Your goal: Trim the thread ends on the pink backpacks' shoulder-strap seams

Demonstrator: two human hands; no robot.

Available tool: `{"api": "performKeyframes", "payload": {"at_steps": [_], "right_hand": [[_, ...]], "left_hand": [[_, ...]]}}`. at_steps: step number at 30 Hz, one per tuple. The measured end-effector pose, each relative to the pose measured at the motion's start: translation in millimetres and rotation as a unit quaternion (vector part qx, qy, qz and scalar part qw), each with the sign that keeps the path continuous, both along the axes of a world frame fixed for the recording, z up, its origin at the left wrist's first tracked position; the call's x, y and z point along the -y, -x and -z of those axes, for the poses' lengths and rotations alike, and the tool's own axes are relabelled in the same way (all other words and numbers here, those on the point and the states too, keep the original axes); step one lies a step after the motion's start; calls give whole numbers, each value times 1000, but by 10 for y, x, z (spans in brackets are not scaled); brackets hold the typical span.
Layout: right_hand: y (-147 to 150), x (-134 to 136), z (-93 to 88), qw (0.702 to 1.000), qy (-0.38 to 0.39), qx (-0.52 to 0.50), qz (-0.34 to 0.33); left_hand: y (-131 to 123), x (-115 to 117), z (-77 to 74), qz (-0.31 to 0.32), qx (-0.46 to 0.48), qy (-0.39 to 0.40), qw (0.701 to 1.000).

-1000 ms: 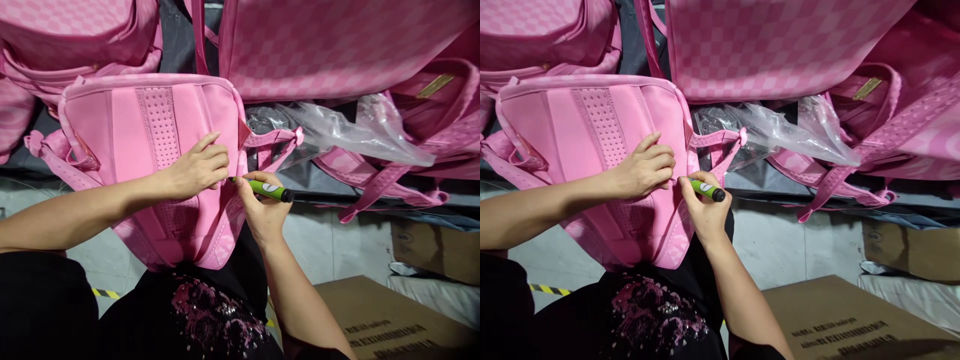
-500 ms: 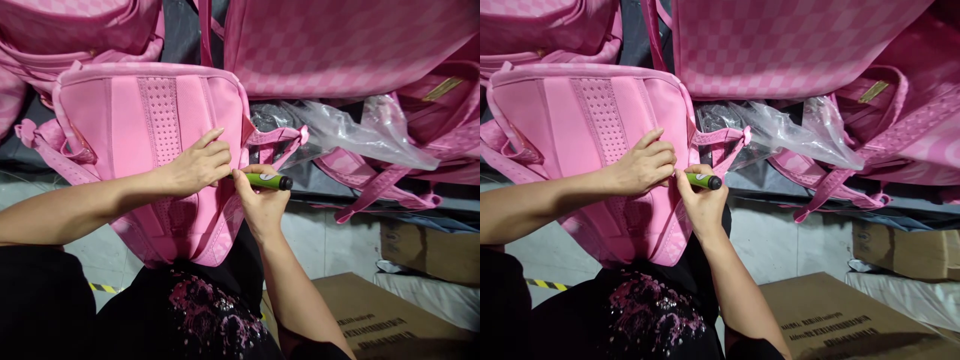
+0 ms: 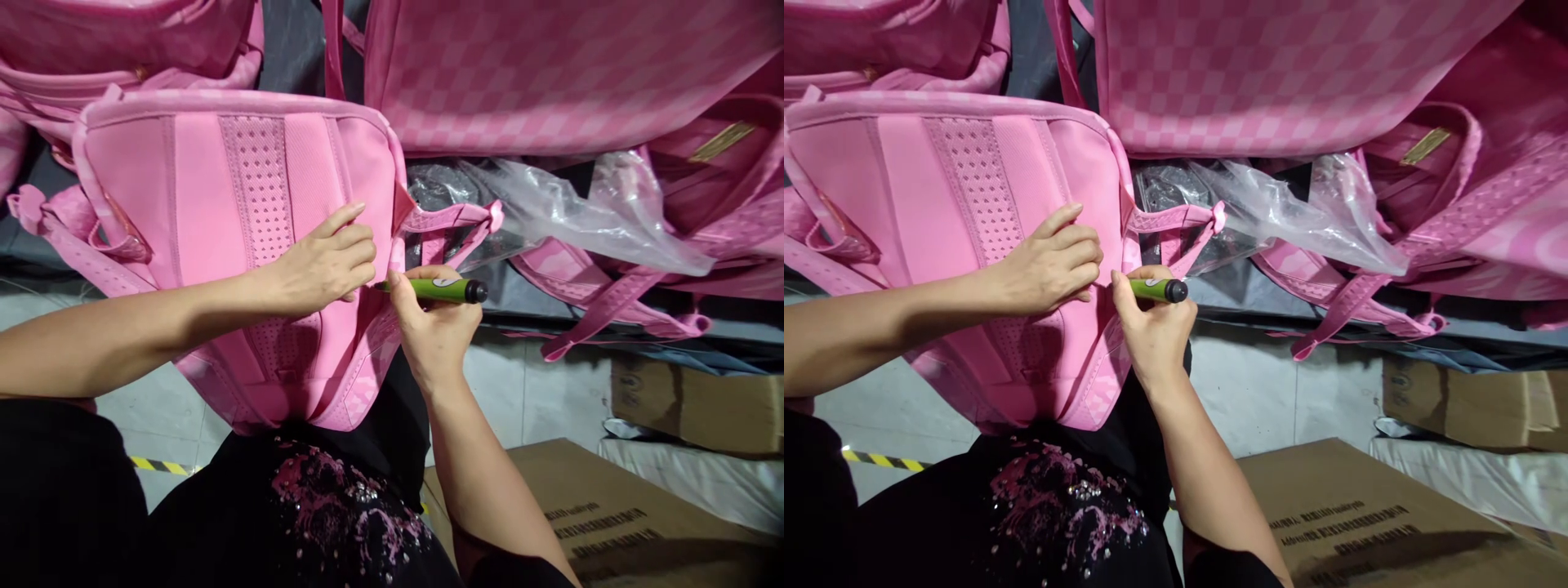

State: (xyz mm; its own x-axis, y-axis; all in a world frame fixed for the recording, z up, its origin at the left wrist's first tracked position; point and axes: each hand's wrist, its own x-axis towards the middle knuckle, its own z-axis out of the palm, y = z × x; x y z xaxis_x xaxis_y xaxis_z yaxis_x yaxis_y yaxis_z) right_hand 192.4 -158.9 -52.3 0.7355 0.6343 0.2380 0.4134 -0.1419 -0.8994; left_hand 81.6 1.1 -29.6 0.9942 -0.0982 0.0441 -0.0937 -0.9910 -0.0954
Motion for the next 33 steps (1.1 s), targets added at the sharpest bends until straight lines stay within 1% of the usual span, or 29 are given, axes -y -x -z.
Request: {"api": "performKeyframes", "payload": {"at_steps": [3, 6, 11, 14, 17, 19, 21, 23, 25, 27, 29, 30, 31, 32, 33], "right_hand": [[-3, -8, 5, 1000, -4, -10, -10], [-10, -16, -6, 1000, 0, -10, -5], [-24, -36, 8, 1000, 3, -7, -11], [-37, -35, 36, 1000, 9, -7, -14], [-47, 34, 8, 1000, -11, -16, -6], [-34, 125, -58, 998, -50, -12, -19], [5, 230, -149, 994, -88, 15, -62], [72, 332, -265, 985, -111, 72, -107], [151, 436, -431, 970, -141, 143, -138], [212, 568, -674, 947, -183, 219, -147], [219, 734, -991, 919, -218, 295, -140], [196, 821, -1161, 906, -223, 330, -143], [155, 901, -1325, 893, -220, 364, -151], [100, 967, -1469, 878, -213, 396, -162], [34, 1011, -1579, 865, -204, 423, -174]], "left_hand": [[-12, 2, -10, -1, -6, -17, 1000], [-11, 5, -6, 6, -2, -41, 999], [9, -1, -25, 15, 8, -55, 998], [-68, -67, -119, 37, 0, -41, 998], [-243, -161, -294, 67, -57, -31, 996], [-351, -184, -460, 59, -108, -48, 991], [-382, -141, -670, 36, -141, -61, 987], [-297, -15, -927, 17, -142, -54, 988], [-101, 196, -1234, -7, -113, -45, 993], [147, 467, -1585, -36, -68, -37, 996], [361, 746, -1933, -71, -16, -6, 997], [434, 868, -2079, -90, 14, 23, 996], [480, 969, -2189, -109, 44, 61, 991], [497, 1043, -2251, -127, 76, 104, 983], [489, 1089, -2255, -144, 102, 148, 973]]}}
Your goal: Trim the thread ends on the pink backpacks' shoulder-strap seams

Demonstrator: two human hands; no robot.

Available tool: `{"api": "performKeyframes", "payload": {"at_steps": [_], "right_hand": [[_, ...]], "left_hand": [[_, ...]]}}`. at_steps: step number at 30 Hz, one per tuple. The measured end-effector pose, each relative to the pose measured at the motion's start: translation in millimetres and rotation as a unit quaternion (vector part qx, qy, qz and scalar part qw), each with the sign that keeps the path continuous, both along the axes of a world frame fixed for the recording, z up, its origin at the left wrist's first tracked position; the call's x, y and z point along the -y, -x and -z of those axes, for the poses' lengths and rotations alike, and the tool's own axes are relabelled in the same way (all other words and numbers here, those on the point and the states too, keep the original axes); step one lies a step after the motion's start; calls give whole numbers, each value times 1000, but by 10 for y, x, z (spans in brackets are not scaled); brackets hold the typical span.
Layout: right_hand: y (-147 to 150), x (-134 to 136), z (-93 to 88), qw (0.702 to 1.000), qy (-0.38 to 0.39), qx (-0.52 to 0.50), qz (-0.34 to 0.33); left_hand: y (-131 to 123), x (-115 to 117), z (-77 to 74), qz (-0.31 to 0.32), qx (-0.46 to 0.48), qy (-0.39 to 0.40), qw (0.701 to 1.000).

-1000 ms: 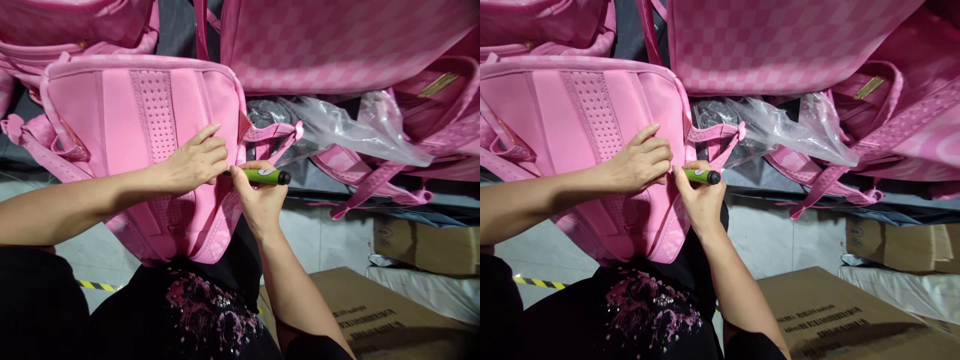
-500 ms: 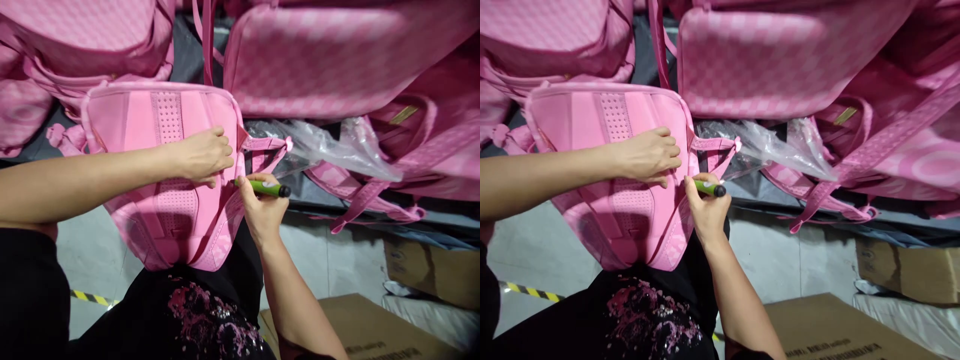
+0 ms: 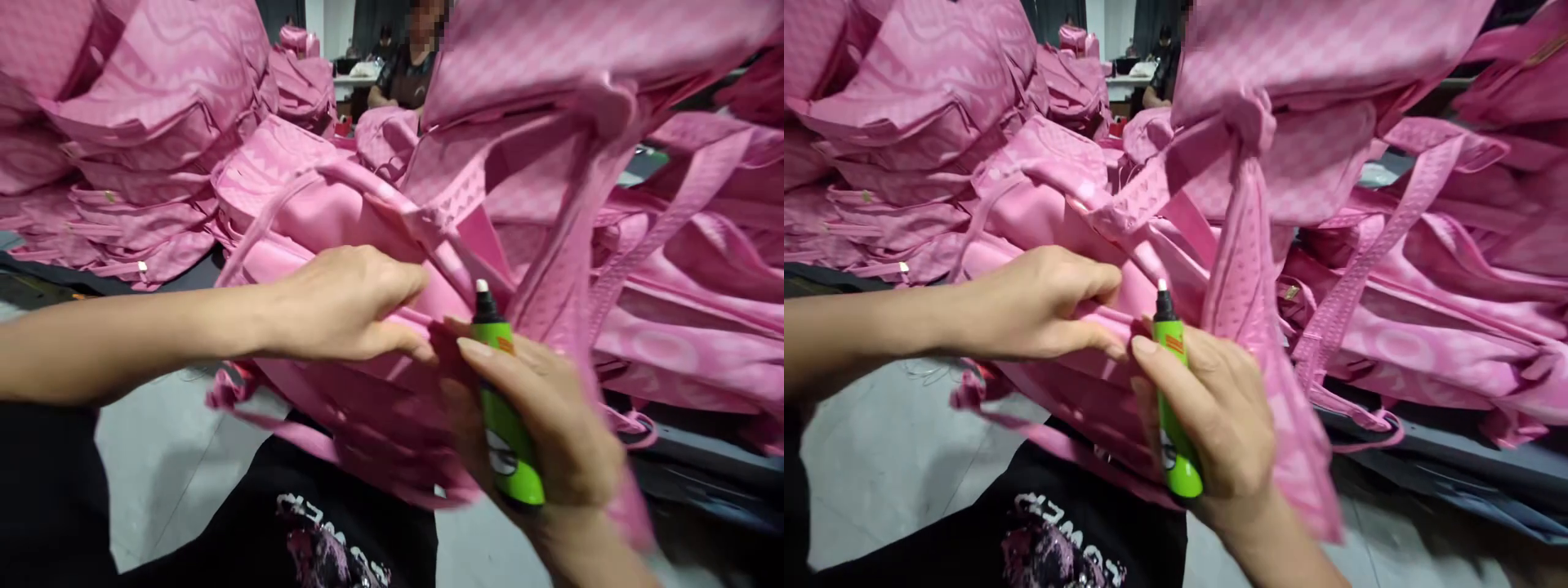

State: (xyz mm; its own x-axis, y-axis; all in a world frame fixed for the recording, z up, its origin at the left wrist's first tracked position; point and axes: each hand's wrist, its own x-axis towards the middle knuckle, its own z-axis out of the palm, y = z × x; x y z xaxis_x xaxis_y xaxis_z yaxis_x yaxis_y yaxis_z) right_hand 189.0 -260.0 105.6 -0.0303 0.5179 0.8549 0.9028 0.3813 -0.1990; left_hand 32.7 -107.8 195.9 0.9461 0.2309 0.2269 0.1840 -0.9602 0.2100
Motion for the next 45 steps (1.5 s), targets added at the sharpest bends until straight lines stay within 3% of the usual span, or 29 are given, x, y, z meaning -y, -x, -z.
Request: {"api": "performKeyframes", "payload": {"at_steps": [2, 4, 7, 9, 10, 13, 18, 22, 26, 33, 35, 39, 45], "right_hand": [[-142, 4, -81, 999, 10, 41, -9], [-274, -100, 51, 998, 34, 46, -27], [-428, -337, 526, 993, 91, 35, -60], [-496, -449, 857, 992, 100, 36, -62], [-520, -475, 990, 994, 94, 28, -50], [-563, -464, 1231, 996, 91, -25, -7], [-553, -424, 1340, 997, 74, -5, -13], [-336, -362, 1334, 996, 75, -47, -6], [-90, -189, 1301, 993, 103, -56, -12], [-166, 6, 1418, 984, 112, -135, -26], [-171, 41, 1438, 983, 110, -141, -35], [-183, 68, 1429, 986, 112, -113, -54], [-421, 75, 1390, 983, 169, -49, -51]], "left_hand": [[-74, 18, 175, -13, 27, 71, 997], [-187, -21, 550, 14, 1, 107, 994], [-326, -81, 1207, 70, -53, 103, 991], [-345, -106, 1504, 75, -55, 90, 992], [-331, -120, 1582, 75, -48, 83, 993], [-252, -177, 1577, 57, -14, 63, 996], [-424, -291, 1433, -18, 0, 11, 1000], [-741, -443, 1551, -44, -89, -10, 995], [-774, -559, 1644, -22, -144, -29, 989], [-592, -325, 1749, 45, -37, -118, 991], [-589, -235, 1768, 57, -49, -138, 988], [-632, -163, 1763, 21, -120, -137, 983], [-672, -192, 1767, 9, -120, -130, 984]]}}
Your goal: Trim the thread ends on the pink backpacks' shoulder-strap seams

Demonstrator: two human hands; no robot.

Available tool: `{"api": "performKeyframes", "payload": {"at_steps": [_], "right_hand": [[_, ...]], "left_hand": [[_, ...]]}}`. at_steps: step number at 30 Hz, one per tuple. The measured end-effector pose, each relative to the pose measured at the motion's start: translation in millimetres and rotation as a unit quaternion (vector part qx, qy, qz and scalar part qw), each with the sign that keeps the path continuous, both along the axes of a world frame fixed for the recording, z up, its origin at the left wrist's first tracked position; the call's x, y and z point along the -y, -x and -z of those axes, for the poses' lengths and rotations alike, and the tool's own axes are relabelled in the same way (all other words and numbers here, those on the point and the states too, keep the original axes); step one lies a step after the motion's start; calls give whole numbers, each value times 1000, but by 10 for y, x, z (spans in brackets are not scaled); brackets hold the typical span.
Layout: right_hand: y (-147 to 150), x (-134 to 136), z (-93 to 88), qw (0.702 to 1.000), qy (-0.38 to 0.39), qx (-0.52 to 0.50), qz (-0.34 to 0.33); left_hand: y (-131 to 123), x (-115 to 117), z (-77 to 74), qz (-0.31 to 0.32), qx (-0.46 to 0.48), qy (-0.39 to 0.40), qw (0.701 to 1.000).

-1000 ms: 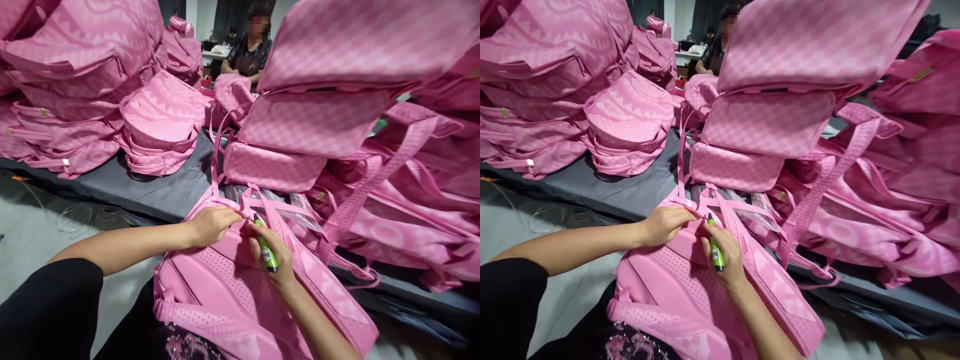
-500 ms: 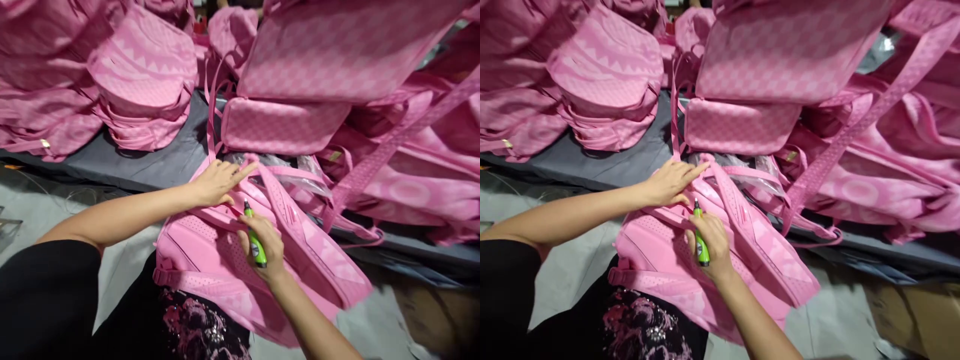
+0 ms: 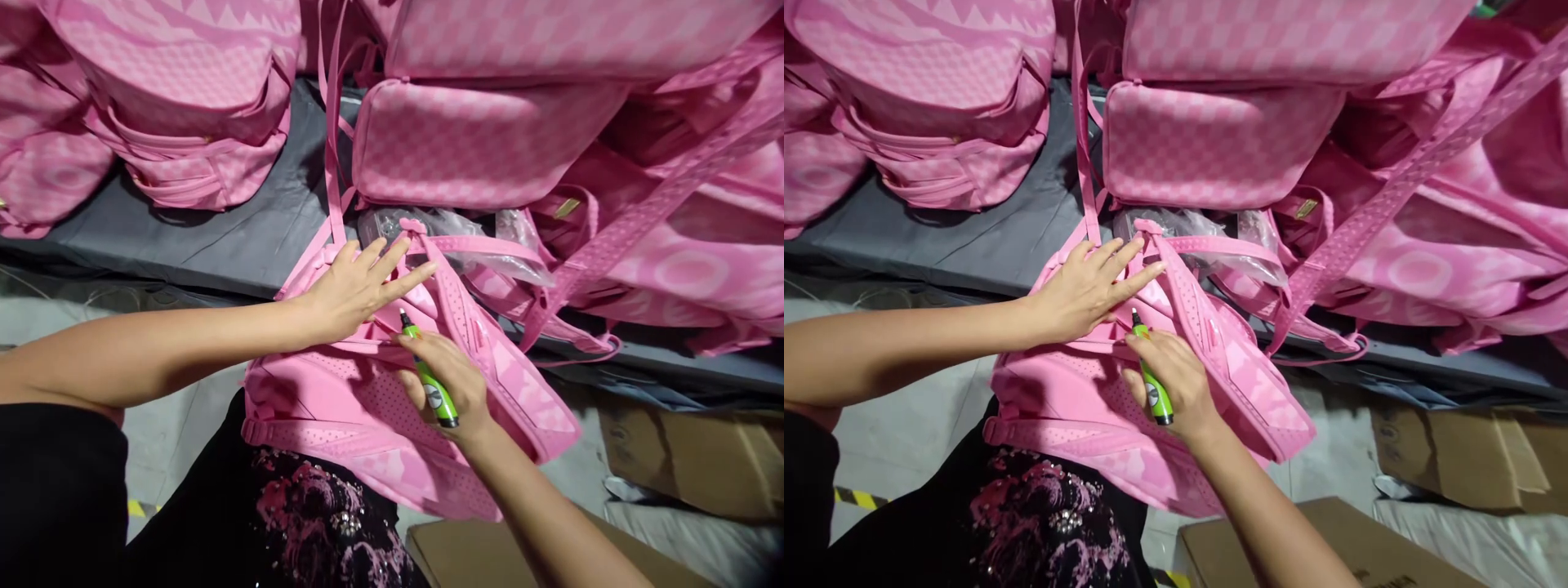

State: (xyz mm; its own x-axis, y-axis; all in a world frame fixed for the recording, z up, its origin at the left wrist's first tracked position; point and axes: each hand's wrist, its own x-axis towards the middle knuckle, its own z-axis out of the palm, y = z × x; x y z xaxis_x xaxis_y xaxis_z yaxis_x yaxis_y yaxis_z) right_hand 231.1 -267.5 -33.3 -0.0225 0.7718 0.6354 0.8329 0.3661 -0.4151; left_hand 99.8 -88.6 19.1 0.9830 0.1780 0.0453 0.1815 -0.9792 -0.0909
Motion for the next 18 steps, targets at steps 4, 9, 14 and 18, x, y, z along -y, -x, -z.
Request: {"api": "performKeyframes", "payload": {"at_steps": [4, 9, 14, 18], "right_hand": [[-131, 1, -121, 998, 48, 1, 35], [-163, -92, -413, 990, 111, -35, 77], [-317, -384, -609, 951, 296, -88, -21], [-421, -520, -622, 925, 371, -20, -85]], "left_hand": [[-1, -23, 5, -16, 32, 24, 999], [-38, -43, 14, -42, 35, 22, 998], [-115, -61, 73, -84, 19, 34, 996], [-144, -72, 68, -98, 14, 47, 994]]}}
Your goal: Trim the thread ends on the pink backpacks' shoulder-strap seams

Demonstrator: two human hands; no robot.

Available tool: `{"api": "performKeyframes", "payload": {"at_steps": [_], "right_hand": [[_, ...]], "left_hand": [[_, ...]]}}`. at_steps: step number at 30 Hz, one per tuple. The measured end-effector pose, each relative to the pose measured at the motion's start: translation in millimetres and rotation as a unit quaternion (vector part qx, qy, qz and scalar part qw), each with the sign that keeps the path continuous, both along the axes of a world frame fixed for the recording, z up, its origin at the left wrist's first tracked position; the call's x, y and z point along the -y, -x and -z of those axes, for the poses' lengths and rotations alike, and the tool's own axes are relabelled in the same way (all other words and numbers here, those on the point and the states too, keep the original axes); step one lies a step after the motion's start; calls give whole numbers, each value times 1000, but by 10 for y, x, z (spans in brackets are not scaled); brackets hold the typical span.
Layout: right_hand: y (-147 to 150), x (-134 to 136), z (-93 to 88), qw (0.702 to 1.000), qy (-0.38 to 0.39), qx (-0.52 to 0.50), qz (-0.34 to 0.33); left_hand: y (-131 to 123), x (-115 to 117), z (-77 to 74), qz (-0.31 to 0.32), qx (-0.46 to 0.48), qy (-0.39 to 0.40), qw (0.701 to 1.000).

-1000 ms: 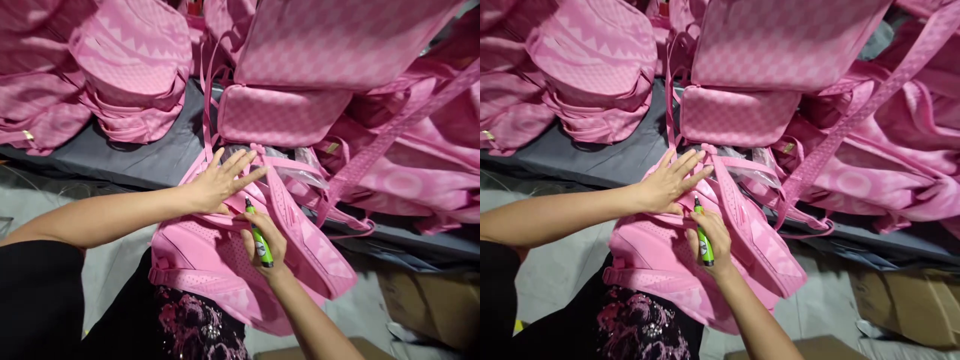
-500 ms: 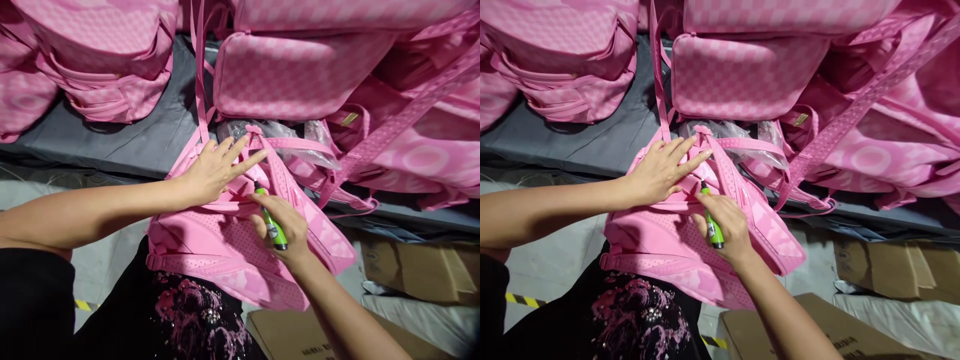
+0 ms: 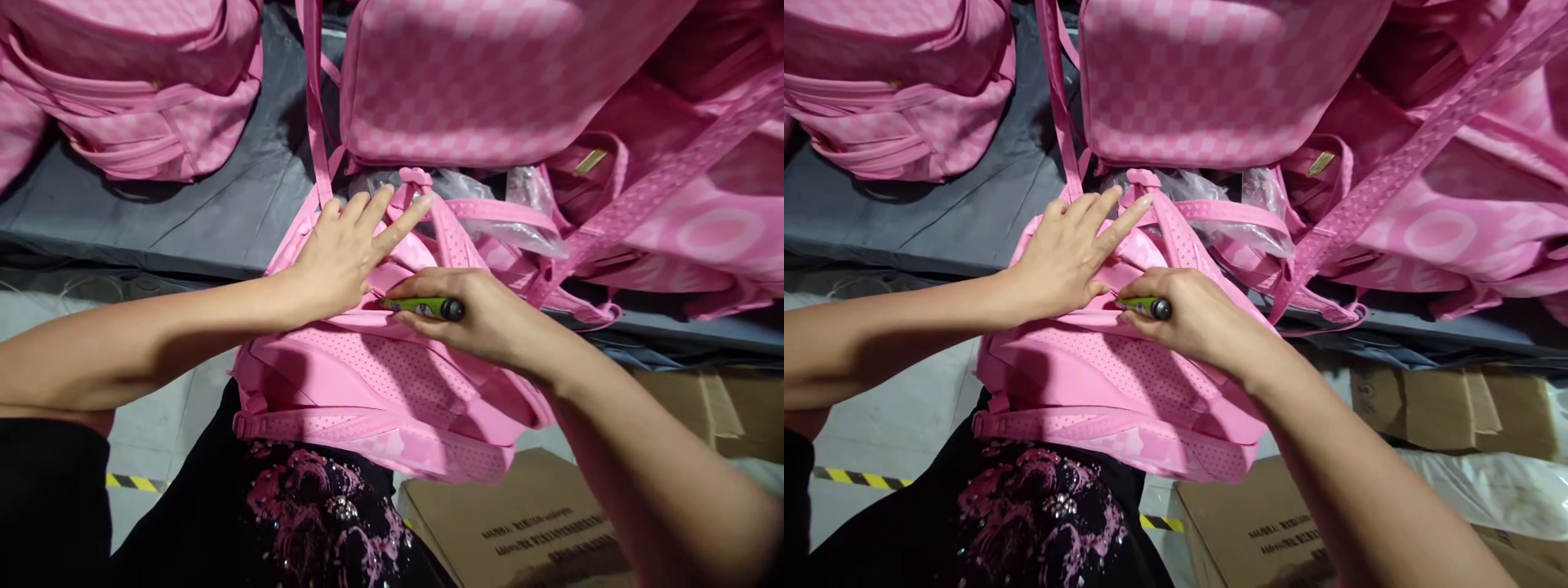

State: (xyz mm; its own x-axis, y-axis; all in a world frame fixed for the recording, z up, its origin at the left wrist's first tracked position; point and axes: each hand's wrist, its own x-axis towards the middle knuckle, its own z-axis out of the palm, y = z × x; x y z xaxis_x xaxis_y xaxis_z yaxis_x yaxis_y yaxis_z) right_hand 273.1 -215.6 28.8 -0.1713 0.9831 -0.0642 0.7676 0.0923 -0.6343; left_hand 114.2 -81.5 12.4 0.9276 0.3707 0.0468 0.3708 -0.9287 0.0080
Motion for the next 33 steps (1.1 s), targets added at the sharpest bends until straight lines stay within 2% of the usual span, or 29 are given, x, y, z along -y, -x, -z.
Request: {"api": "performKeyframes", "payload": {"at_steps": [4, 9, 14, 18, 22, 28, 30, 33], "right_hand": [[80, 102, -19, 994, -48, 95, 16], [146, 198, -21, 992, -61, 112, 18], [120, 170, 22, 992, -63, 106, 23], [108, 178, 50, 991, -73, 104, 31], [53, 209, 33, 993, -84, 72, 42], [-22, 168, 13, 999, -39, 30, 21], [-7, 165, 41, 998, -38, 34, 33], [36, 214, 95, 993, -77, 54, 75]], "left_hand": [[-12, 9, -37, 3, -19, -8, 1000], [14, 24, -73, 6, -8, 37, 999], [4, -18, -31, 63, 14, 11, 998], [-96, -32, -9, 108, -12, -16, 994], [-143, 9, -17, 95, -8, -22, 995], [-145, 39, 22, 53, 10, -3, 999], [-149, 12, 12, 41, 6, 10, 999], [-109, -54, -62, 31, -20, 33, 999]]}}
